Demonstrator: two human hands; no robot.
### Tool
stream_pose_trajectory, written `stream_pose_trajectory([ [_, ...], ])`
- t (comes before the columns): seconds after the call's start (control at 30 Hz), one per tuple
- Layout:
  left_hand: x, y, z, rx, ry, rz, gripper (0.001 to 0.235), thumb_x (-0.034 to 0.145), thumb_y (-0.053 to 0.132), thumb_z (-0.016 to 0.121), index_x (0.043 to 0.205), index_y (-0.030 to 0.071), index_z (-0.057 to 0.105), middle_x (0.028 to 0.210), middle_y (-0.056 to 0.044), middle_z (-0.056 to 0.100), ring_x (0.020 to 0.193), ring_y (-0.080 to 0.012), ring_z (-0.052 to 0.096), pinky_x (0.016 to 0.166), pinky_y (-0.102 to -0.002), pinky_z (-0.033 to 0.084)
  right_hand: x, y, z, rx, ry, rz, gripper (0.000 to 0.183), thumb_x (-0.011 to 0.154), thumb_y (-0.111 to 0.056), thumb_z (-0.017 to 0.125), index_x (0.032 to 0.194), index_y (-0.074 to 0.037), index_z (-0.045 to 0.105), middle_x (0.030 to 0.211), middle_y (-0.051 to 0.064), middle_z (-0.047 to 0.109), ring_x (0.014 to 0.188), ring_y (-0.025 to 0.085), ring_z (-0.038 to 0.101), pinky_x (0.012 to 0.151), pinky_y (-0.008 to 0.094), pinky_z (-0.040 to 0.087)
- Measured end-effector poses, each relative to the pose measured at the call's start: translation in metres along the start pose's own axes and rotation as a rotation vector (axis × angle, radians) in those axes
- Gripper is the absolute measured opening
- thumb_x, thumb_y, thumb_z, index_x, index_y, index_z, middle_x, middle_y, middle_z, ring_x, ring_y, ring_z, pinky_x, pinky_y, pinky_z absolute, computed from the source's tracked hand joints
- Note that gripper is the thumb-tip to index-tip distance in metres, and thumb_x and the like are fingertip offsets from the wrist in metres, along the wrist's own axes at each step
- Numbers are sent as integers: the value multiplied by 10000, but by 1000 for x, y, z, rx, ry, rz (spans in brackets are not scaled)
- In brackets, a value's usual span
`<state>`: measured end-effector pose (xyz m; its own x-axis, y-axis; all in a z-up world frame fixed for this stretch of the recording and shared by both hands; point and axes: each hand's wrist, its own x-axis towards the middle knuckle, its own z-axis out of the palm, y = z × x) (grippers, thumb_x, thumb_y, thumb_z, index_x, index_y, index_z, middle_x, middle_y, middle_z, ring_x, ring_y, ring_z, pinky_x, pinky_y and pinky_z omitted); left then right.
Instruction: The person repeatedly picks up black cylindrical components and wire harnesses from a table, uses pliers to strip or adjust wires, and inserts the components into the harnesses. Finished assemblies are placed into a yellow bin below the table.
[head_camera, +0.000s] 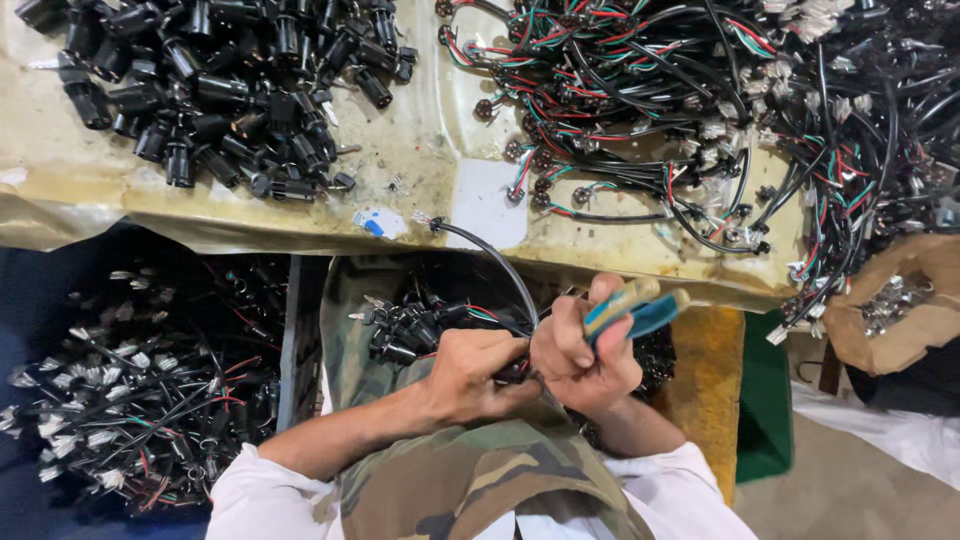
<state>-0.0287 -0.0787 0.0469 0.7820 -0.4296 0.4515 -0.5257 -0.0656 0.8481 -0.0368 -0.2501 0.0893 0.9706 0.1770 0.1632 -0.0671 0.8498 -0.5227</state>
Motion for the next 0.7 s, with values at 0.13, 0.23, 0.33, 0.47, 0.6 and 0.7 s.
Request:
stream_pose_trajectory([
  [0.13, 0, 2, 3, -12, -9, 31, 280, 710, 160, 852, 892, 67, 660, 708, -77, 593, 604, -257, 624, 532, -371, 465, -6, 7, -1, 5, 18, -62, 359, 1101, -433, 549, 1341, -166, 530, 682, -32, 381, 463, 60, 252, 419, 258, 245],
  [0.23, 10, 3, 1, -5, -28, 11, 272, 717, 165, 867, 790, 75, 620, 677, -87, 573, 580, -274, 607, 513, -385, 451, -13, 13, 0, -185, -31, -97, 367, 1093, -436, 560, 1335, -161, 546, 684, -28, 405, 485, 78, 287, 443, 268, 283],
  [0.33, 35, 1, -16, 33, -245, 82, 304, 710, 204, 870, 771, 42, 620, 686, -117, 588, 601, -334, 601, 514, -425, 446, -12, 6, -4, -213, -62, -70, 481, 1017, -483, 644, 1363, -163, 545, 801, -2, 437, 598, 104, 339, 549, 274, 315],
  [0.47, 38, 2, -79, -291, -602, 81, 178, 805, 186, 782, 833, 48, 673, 744, -120, 631, 706, -320, 642, 640, -440, 486, 8, -23, -34, -119, 58, -194, 535, 945, -391, 764, 1367, -138, 553, 932, 24, 512, 710, 125, 446, 644, 280, 425],
  [0.6, 14, -29, -107, -500, -677, -104, 245, 862, 214, 737, 984, 2, 722, 846, -150, 693, 761, -281, 693, 681, -414, 537, 46, -32, -98, -1412, 163, -236, 366, 958, -179, 842, 1167, -136, 545, 1087, 100, 529, 917, 228, 527, 774, 355, 466],
  [0.7, -11, -51, -80, 368, -667, -51, 358, 792, 179, 739, 1103, 4, 714, 961, -170, 691, 876, -333, 672, 723, -433, 532, 66, -9, -136, -2102, 193, -230, 441, 783, -151, 805, 1175, -93, 611, 1080, 139, 663, 944, 323, 671, 782, 411, 541],
])
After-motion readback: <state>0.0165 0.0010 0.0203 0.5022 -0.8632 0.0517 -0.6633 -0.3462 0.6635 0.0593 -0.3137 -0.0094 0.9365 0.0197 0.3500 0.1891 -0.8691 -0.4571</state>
